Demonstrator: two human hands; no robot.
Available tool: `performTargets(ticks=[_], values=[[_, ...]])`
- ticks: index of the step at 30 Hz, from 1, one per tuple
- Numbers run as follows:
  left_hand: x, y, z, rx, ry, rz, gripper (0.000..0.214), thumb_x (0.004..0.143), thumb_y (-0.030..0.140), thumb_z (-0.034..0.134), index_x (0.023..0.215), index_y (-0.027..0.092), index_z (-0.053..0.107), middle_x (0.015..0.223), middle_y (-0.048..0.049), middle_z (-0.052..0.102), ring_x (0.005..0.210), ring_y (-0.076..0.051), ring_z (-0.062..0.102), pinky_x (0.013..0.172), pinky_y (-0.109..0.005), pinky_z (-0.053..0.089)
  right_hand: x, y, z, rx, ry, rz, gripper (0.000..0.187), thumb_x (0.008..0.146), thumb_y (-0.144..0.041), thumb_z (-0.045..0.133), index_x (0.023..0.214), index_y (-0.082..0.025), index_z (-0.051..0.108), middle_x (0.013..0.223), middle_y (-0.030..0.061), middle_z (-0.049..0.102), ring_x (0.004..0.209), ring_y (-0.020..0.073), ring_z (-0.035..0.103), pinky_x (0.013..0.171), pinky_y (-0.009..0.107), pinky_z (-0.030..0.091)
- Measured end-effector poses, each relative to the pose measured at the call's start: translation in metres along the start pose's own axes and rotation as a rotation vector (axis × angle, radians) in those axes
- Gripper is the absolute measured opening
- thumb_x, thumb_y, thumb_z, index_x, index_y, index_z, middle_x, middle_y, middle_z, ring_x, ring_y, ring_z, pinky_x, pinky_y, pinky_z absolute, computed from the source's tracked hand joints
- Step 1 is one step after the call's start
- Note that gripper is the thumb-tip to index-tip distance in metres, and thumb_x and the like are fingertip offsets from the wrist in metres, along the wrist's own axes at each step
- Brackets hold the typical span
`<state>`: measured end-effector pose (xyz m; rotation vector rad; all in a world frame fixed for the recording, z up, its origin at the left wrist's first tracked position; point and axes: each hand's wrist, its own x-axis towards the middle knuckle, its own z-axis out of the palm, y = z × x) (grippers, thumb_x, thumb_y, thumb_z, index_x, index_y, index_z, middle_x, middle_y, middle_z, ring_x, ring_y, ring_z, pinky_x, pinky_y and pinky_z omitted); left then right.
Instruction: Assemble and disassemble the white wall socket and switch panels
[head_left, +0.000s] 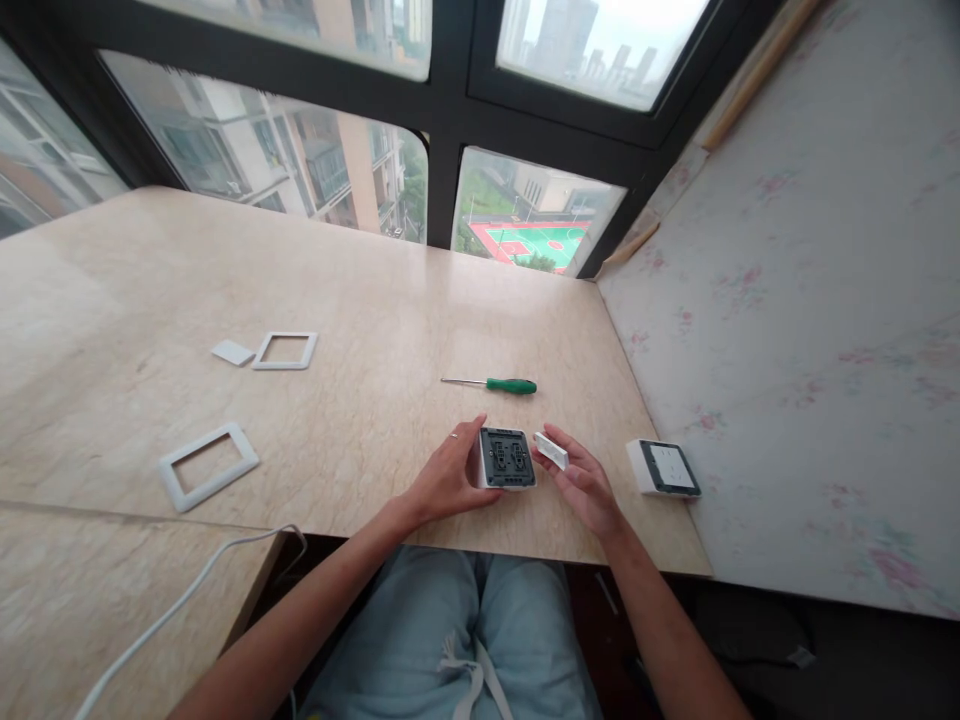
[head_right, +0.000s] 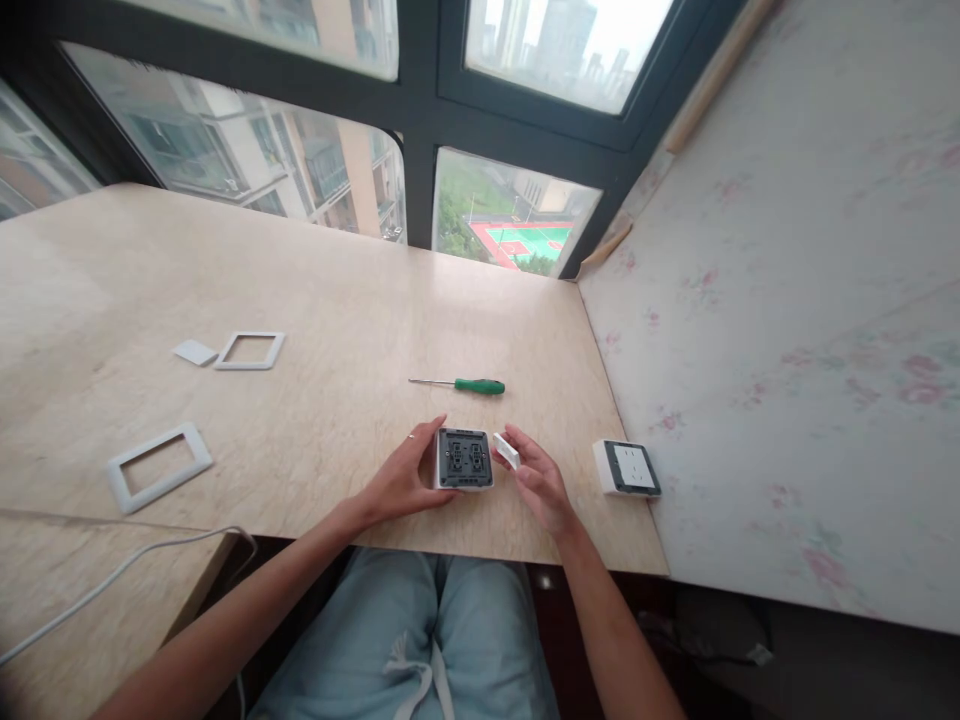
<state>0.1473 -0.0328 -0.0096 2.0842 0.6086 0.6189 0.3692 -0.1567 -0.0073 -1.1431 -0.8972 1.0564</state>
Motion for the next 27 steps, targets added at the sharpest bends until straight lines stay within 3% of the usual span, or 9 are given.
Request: performTargets(ticks=[5,11,20,27], values=[[0.0,0.0,0.001,-0.159,0.064,0.039,0.104,0.066,0.039,0.084,0.151,0.024,0.026,0.139,-0.0142,0.047,0.128,-0.033,0.049,0.11,-0.053,0.04,-0.002,0.002,0.001,0.057,0.009,0.005,0.053,0.079,-0.045,0.073,0.129,-0.029,0.064,0.132,0.0065,0.067,0.12,0.0303,0.063,0.114,0.058,0.037],[-0.003,-0.006,0.0,-0.357,0.144,0.034,0.097,0.066,0.041,0.086,0.147,0.025,0.036,0.139,-0.0134,0.048,0.128,-0.033,0.05,0.11,-0.051,0.042,-0.006,0.005,0.005,-0.068,-0.039,-0.025,0.061,0.078,-0.034,0.079,0.135,-0.031,0.059,0.138,0.0073,0.062,0.125,0.0309,0.06,0.113,0.057,0.04],[-0.004,0.0,-0.004,-0.268,0.169,0.107,0.09,0.065,0.043,0.086,0.142,0.024,0.043,0.136,-0.0134,0.052,0.127,-0.032,0.05,0.109,-0.052,0.041,0.002,0.012,0.014,-0.273,-0.129,-0.197,0.068,0.081,-0.024,0.076,0.143,-0.027,0.049,0.139,0.0115,0.059,0.128,0.0294,0.057,0.111,0.052,0.045],[-0.006,0.0,-0.004,-0.231,0.2,0.131,0.092,0.066,0.05,0.085,0.143,0.021,0.045,0.135,-0.0147,0.052,0.128,-0.032,0.049,0.109,-0.051,0.041,0.005,0.014,0.01,-0.341,-0.189,-0.198,0.07,0.08,-0.019,0.077,0.143,-0.031,0.049,0.14,0.0077,0.058,0.129,0.0273,0.057,0.113,0.05,0.043]])
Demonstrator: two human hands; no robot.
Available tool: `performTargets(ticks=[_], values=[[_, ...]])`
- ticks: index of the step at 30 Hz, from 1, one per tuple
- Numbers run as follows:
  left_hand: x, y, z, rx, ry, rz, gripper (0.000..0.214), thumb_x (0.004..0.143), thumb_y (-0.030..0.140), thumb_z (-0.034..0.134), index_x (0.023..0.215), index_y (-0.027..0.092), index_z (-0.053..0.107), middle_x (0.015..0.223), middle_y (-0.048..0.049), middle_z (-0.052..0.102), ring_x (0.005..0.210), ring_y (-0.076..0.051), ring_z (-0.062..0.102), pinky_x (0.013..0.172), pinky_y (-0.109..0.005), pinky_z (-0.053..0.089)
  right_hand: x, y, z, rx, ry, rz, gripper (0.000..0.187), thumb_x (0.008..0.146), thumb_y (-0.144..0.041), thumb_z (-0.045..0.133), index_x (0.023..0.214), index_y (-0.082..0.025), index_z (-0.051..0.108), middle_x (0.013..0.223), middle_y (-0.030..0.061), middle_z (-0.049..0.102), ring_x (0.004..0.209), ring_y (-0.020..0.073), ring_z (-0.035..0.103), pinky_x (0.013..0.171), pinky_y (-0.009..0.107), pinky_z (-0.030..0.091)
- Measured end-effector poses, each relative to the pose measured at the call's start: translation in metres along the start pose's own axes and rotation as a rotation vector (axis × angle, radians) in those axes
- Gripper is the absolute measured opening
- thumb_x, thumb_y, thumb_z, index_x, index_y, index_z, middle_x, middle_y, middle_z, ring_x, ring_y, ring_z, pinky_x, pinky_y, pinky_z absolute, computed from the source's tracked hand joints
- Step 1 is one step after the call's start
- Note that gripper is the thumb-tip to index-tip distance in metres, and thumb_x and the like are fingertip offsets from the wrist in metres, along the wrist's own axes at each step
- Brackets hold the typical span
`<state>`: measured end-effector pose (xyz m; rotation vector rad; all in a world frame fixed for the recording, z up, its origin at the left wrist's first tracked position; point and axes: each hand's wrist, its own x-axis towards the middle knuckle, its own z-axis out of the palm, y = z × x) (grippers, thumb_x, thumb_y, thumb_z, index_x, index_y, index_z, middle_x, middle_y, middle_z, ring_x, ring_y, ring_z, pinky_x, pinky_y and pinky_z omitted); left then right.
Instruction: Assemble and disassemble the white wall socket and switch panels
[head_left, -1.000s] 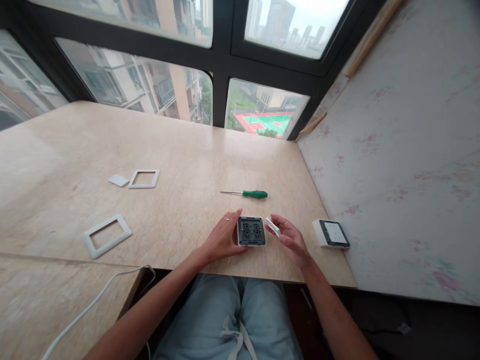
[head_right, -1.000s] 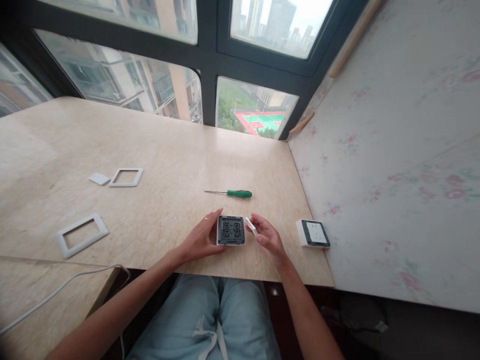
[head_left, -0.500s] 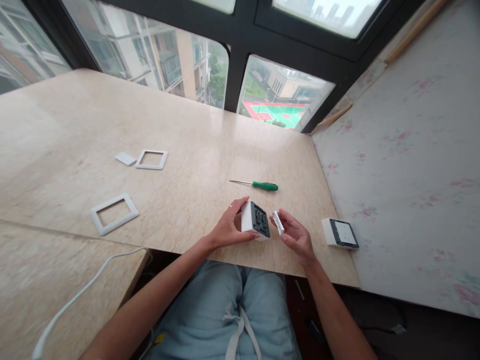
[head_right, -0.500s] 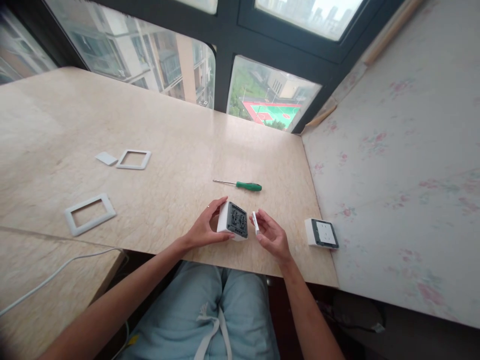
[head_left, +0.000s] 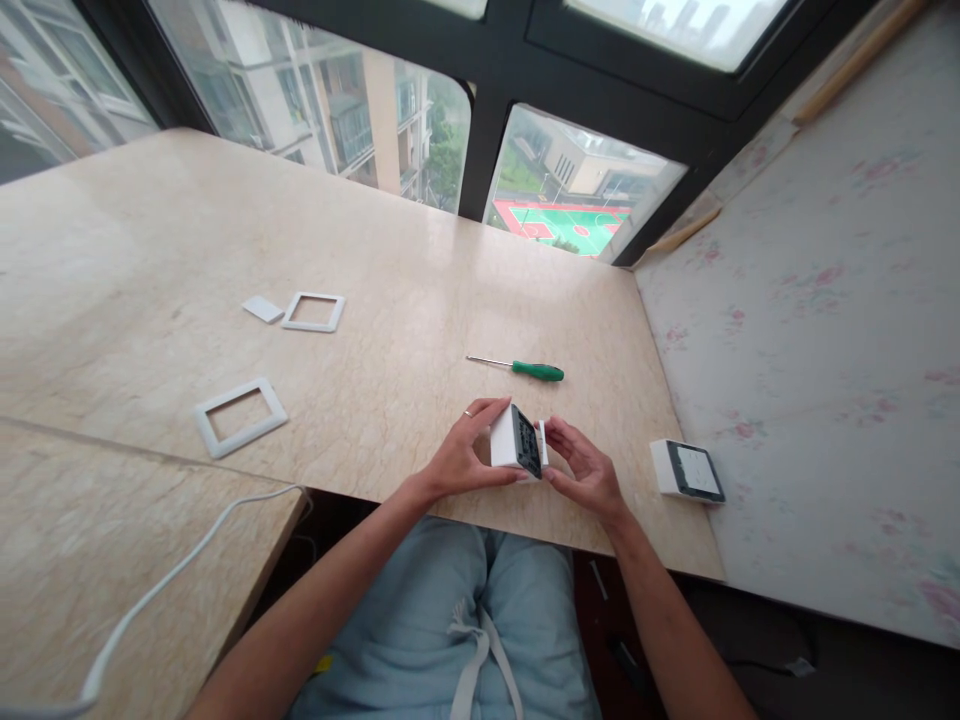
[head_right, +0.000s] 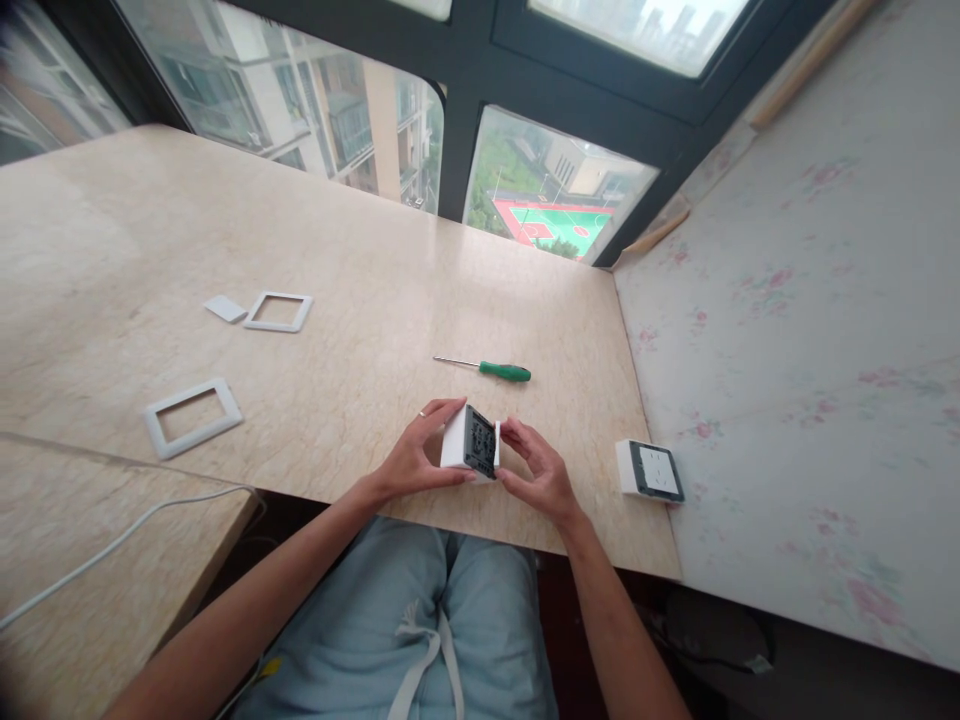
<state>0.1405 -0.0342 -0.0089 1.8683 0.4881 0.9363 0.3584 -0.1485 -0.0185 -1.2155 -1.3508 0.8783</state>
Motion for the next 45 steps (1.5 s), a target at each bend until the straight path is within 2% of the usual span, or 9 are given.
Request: performTargets(ticks=[7,15,22,27,32,36,39,45], values=[[0.0,0.001,-0.001,0.022,-0.038,0.023,0.097,0.066,0.051,0.085,0.147,0.022,0.042,0.136,-0.0142,0.052,0.128,-0.031,0.05,0.11,-0.049,0.041,-0.001,0.007,-0.004,-0.005,-0.03,0.041,0.069,0.08,-0.023,0.078,0.143,-0.031,0.05,0.143,0.0073,0.057,0.13,0.0278,0.056,0.113,0.05,0.044],[-0.001,0.001,0.001,0.033,-0.035,0.068,0.098,0.066,0.049,0.086,0.148,0.023,0.039,0.135,-0.0135,0.052,0.126,-0.03,0.051,0.108,-0.045,0.043,0.0,-0.004,-0.011,-0.127,-0.118,0.058,0.06,0.083,-0.028,0.075,0.139,-0.034,0.055,0.147,0.0052,0.051,0.135,0.0281,0.05,0.113,0.048,0.044],[-0.002,0.001,0.002,0.05,-0.049,0.072,0.097,0.064,0.051,0.086,0.146,0.025,0.041,0.134,-0.0134,0.052,0.125,-0.031,0.052,0.107,-0.046,0.044,0.004,-0.007,-0.017,-0.315,-0.144,0.05,0.054,0.082,-0.034,0.076,0.134,-0.035,0.06,0.138,0.007,0.059,0.131,0.028,0.054,0.113,0.05,0.043],[-0.002,0.004,0.002,0.055,-0.066,0.027,0.095,0.063,0.05,0.086,0.143,0.025,0.042,0.133,-0.0132,0.053,0.126,-0.032,0.051,0.107,-0.049,0.044,0.009,-0.016,-0.011,-0.349,-0.107,0.03,0.045,0.081,-0.035,0.076,0.125,-0.035,0.067,0.13,0.0065,0.065,0.124,0.0271,0.059,0.109,0.048,0.047],[-0.004,0.007,0.0,0.015,-0.066,-0.026,0.089,0.065,0.046,0.086,0.14,0.025,0.042,0.133,-0.0134,0.052,0.124,-0.031,0.051,0.1,-0.047,0.05,0.017,-0.03,-0.005,-0.379,-0.115,0.032,0.038,0.081,-0.036,0.076,0.118,-0.036,0.071,0.123,0.0052,0.069,0.118,0.0262,0.063,0.103,0.045,0.052],[-0.008,0.007,-0.002,-0.013,-0.059,-0.061,0.088,0.064,0.043,0.087,0.137,0.026,0.041,0.132,-0.0125,0.05,0.122,-0.03,0.052,0.094,-0.044,0.054,0.025,-0.041,-0.002,-0.481,-0.169,0.015,0.036,0.083,-0.031,0.074,0.118,-0.036,0.072,0.124,0.0053,0.069,0.117,0.027,0.063,0.102,0.047,0.052],[-0.011,0.006,-0.003,-0.023,-0.062,-0.083,0.087,0.064,0.042,0.087,0.136,0.027,0.04,0.132,-0.0113,0.049,0.121,-0.029,0.052,0.091,-0.042,0.056,0.031,-0.047,0.001,-0.575,-0.219,-0.048,0.036,0.084,-0.022,0.071,0.116,-0.038,0.072,0.131,0.004,0.066,0.123,0.0277,0.059,0.106,0.052,0.047],[-0.018,0.002,-0.01,0.0,-0.077,-0.164,0.088,0.062,0.041,0.087,0.134,0.026,0.038,0.131,-0.011,0.05,0.119,-0.029,0.055,0.096,-0.045,0.054,0.044,-0.057,0.012,-0.637,-0.314,-0.069,0.043,0.081,-0.01,0.071,0.113,-0.039,0.073,0.145,0.0009,0.056,0.134,0.0293,0.051,0.111,0.056,0.042]])
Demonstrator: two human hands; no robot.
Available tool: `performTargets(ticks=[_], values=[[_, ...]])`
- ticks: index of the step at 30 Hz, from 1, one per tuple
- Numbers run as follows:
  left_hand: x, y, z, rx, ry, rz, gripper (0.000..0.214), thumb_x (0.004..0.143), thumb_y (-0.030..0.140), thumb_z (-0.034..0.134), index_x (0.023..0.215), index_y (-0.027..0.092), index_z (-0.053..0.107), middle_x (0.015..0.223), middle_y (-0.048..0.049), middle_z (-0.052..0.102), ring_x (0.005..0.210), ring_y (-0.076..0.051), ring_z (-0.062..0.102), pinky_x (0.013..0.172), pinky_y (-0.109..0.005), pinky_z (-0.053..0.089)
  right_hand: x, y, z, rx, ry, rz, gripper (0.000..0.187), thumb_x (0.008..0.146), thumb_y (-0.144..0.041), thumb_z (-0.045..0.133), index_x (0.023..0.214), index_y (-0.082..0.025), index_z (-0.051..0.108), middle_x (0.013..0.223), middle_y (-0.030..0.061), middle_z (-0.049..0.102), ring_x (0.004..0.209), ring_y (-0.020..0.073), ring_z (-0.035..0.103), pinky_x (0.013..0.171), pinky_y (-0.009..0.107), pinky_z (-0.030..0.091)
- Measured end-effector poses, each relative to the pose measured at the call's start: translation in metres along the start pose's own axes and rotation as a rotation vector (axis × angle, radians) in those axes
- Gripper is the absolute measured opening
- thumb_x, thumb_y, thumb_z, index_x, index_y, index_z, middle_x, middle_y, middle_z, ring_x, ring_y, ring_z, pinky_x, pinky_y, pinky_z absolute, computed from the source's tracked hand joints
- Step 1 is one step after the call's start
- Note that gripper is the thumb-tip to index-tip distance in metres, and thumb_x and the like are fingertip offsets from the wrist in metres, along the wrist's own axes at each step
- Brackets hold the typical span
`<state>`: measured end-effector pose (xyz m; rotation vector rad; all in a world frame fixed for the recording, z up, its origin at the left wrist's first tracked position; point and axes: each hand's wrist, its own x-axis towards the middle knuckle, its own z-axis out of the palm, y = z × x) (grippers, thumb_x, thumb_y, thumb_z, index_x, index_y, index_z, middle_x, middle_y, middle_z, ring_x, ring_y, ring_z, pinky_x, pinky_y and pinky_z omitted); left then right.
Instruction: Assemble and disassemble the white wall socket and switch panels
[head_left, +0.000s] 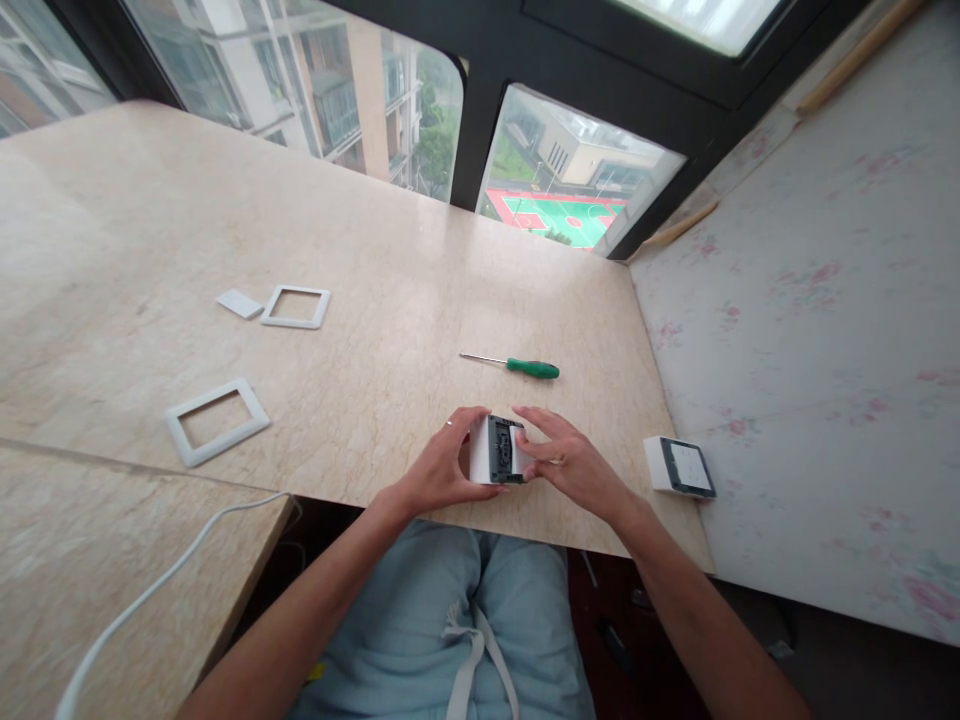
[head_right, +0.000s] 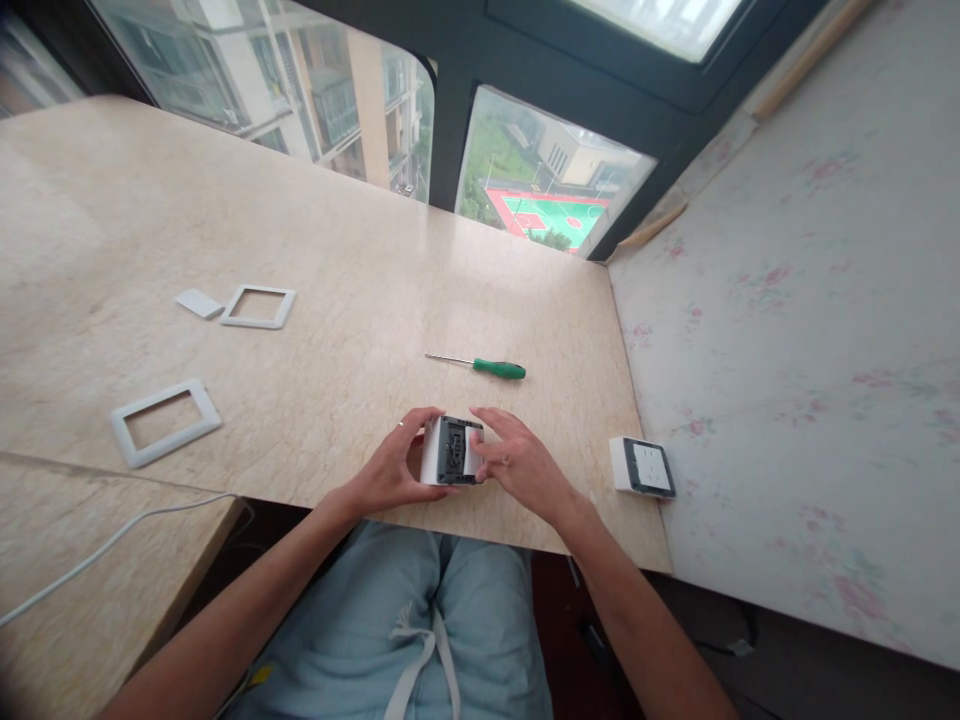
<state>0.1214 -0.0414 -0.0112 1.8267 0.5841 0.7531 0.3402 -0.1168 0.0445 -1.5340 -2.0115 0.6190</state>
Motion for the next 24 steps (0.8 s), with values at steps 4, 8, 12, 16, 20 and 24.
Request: performTargets(ticks=[4,8,12,16,20,24], values=[[-0.003,0.0,-0.006,0.028,-0.011,-0.053,0.088,0.061,0.039,0.088,0.132,0.024,0.039,0.126,-0.0116,0.054,0.111,-0.03,0.06,0.094,-0.045,0.053,0.007,-0.004,0.001,-0.006,-0.046,0.006,0.045,0.08,-0.008,0.07,0.114,-0.038,0.073,0.143,0.0026,0.058,0.133,0.0292,0.052,0.111,0.055,0.042],[-0.004,0.001,-0.009,0.08,-0.017,-0.08,0.088,0.06,0.039,0.087,0.133,0.024,0.039,0.124,-0.011,0.057,0.109,-0.03,0.061,0.093,-0.046,0.051,0.002,0.0,0.001,0.022,-0.053,0.042,0.05,0.08,-0.012,0.073,0.122,-0.039,0.068,0.149,0.0027,0.051,0.138,0.0293,0.047,0.114,0.056,0.039],[-0.005,-0.001,-0.006,0.166,-0.024,-0.062,0.094,0.063,0.044,0.086,0.139,0.025,0.035,0.133,-0.0138,0.055,0.12,-0.034,0.057,0.101,-0.052,0.047,-0.013,0.007,0.002,0.08,-0.049,0.099,0.055,0.082,-0.026,0.075,0.134,-0.037,0.059,0.153,0.0046,0.045,0.141,0.0289,0.044,0.115,0.054,0.037],[-0.004,-0.004,0.0,0.267,-0.053,0.0,0.098,0.061,0.046,0.088,0.141,0.023,0.036,0.142,-0.017,0.051,0.134,-0.038,0.047,0.11,-0.057,0.04,-0.027,0.011,0.007,0.152,0.022,0.159,0.051,0.087,-0.038,0.069,0.137,-0.032,0.058,0.15,0.0068,0.049,0.139,0.0279,0.047,0.115,0.052,0.038],[-0.002,-0.003,0.002,0.333,-0.099,0.039,0.096,0.06,0.046,0.089,0.14,0.022,0.04,0.139,-0.0158,0.055,0.141,-0.038,0.039,0.113,-0.056,0.038,-0.036,0.014,0.017,0.169,0.115,0.195,0.046,0.09,-0.04,0.065,0.134,-0.032,0.06,0.148,0.0071,0.052,0.137,0.0272,0.049,0.115,0.051,0.039],[-0.001,-0.002,0.002,0.364,-0.104,0.027,0.097,0.06,0.047,0.089,0.14,0.022,0.04,0.139,-0.0157,0.054,0.14,-0.037,0.04,0.113,-0.056,0.038,-0.038,0.015,0.023,0.14,0.152,0.202,0.047,0.089,-0.042,0.066,0.134,-0.031,0.06,0.15,0.0086,0.05,0.137,0.028,0.048,0.115,0.052,0.039]])
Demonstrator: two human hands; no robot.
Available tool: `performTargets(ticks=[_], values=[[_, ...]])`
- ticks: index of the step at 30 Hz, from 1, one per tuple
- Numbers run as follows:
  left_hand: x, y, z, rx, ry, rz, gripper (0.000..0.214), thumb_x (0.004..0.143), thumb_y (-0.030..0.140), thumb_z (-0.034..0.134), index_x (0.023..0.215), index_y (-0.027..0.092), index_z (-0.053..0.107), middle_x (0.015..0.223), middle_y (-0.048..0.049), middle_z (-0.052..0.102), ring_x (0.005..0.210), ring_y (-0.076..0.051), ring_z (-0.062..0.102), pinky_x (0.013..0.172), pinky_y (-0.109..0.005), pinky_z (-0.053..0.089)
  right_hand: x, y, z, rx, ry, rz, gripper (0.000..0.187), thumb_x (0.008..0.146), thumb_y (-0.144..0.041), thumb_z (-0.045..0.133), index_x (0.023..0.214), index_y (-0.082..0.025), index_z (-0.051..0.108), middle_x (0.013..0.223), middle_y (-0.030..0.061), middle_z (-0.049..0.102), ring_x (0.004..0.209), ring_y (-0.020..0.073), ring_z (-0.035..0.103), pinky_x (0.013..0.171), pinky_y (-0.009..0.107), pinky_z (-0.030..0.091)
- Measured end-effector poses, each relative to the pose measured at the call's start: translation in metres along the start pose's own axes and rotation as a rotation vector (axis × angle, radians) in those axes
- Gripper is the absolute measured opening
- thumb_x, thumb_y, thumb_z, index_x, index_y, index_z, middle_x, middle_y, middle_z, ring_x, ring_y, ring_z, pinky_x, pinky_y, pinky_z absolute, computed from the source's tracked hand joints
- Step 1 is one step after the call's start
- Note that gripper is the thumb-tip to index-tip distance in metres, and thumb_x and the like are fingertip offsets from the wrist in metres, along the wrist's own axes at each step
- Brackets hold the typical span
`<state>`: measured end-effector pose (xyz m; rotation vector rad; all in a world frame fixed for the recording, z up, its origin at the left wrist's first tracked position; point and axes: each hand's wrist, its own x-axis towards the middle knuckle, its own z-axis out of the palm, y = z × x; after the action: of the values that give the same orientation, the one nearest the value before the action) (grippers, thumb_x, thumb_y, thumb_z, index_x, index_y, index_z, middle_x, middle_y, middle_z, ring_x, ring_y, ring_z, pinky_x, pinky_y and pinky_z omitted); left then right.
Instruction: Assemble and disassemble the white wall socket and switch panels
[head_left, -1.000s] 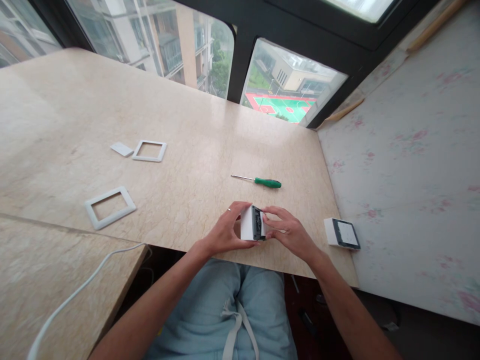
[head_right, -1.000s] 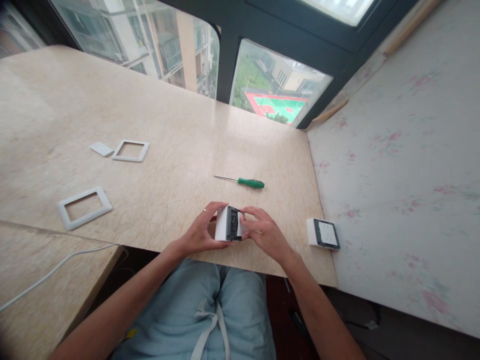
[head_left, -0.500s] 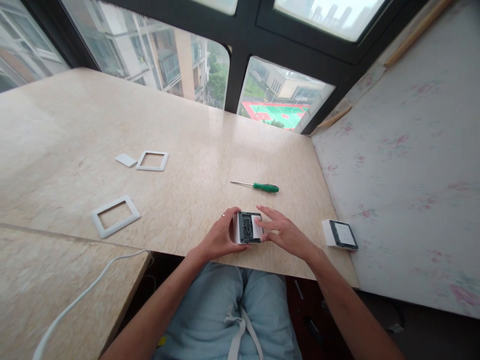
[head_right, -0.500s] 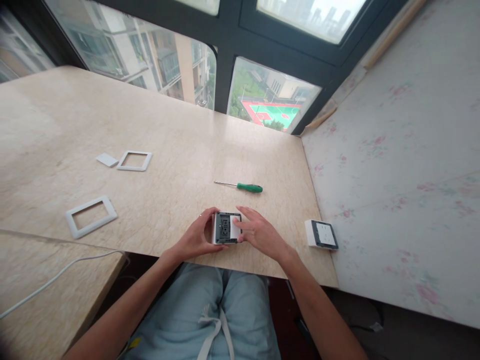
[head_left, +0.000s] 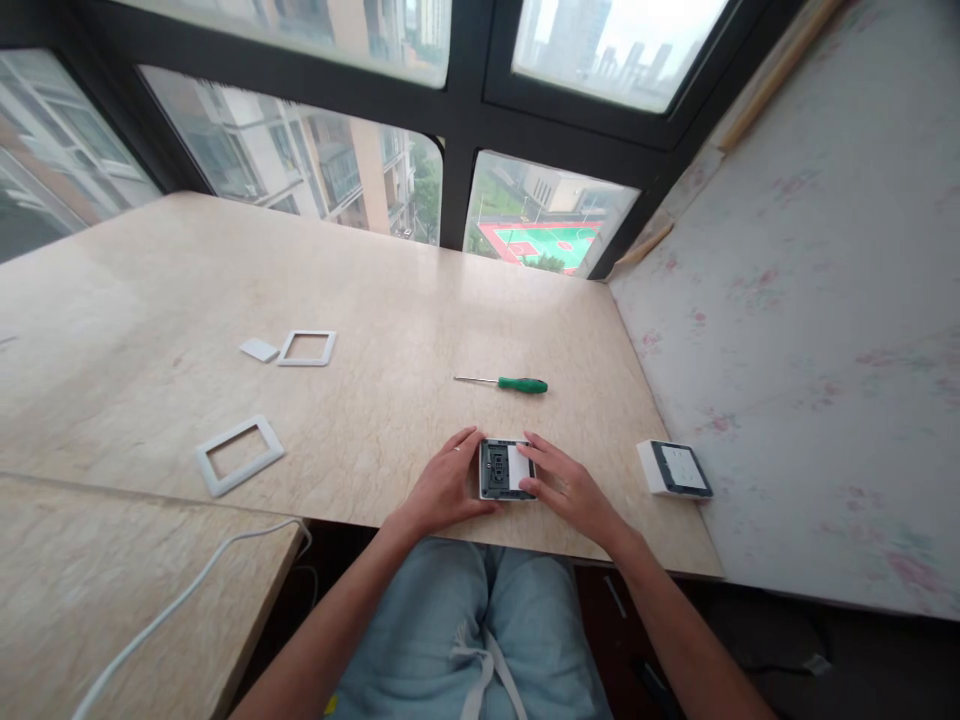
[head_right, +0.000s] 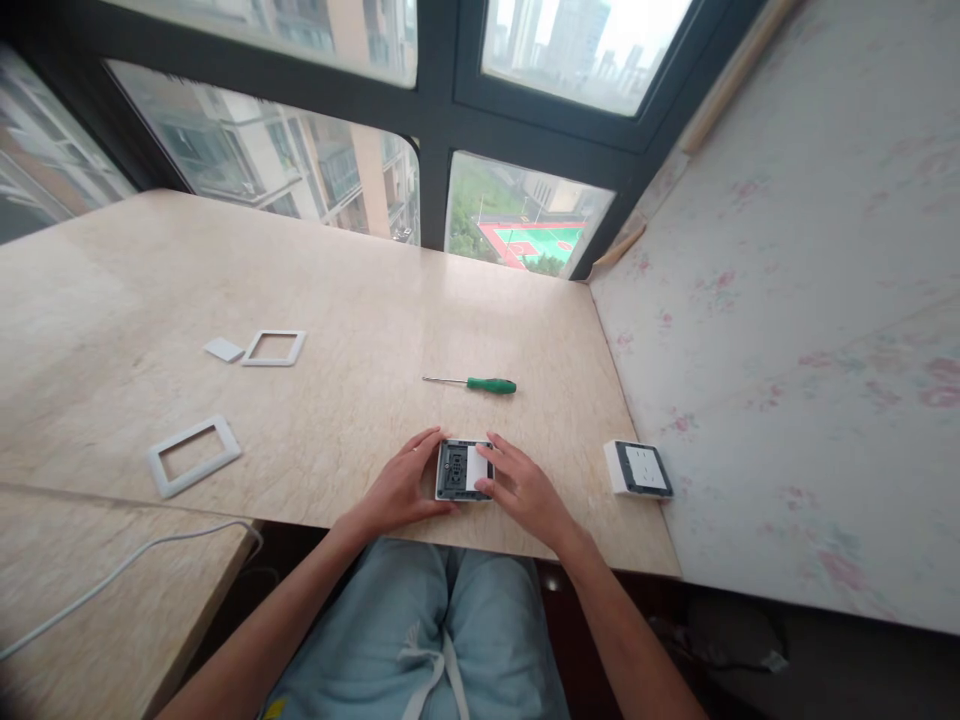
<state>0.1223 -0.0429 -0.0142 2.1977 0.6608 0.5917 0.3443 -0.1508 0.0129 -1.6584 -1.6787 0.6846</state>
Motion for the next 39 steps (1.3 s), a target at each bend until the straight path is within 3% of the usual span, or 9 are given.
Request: performTargets(ticks=[34,39], values=[[0.0,0.001,0.004,0.125,0.007,-0.037,0.093,0.063,0.049,0.086,0.139,0.02,0.039,0.134,-0.0151,0.056,0.131,-0.034,0.049,0.109,-0.049,0.044,-0.002,0.002,0.017,0.149,0.038,0.089,0.054,0.086,-0.048,0.063,0.134,-0.025,0.061,0.149,0.0115,0.05,0.143,0.0284,0.039,0.117,0.049,0.032],[-0.006,-0.003,0.002,0.125,-0.034,-0.029,0.102,0.065,0.049,0.085,0.147,0.017,0.034,0.151,-0.0211,0.041,0.143,-0.037,0.035,0.118,-0.054,0.031,-0.004,0.013,0.027,0.251,0.07,0.086,0.059,0.085,-0.058,0.061,0.136,-0.027,0.058,0.152,0.01,0.047,0.144,0.0263,0.038,0.119,0.049,0.03]])
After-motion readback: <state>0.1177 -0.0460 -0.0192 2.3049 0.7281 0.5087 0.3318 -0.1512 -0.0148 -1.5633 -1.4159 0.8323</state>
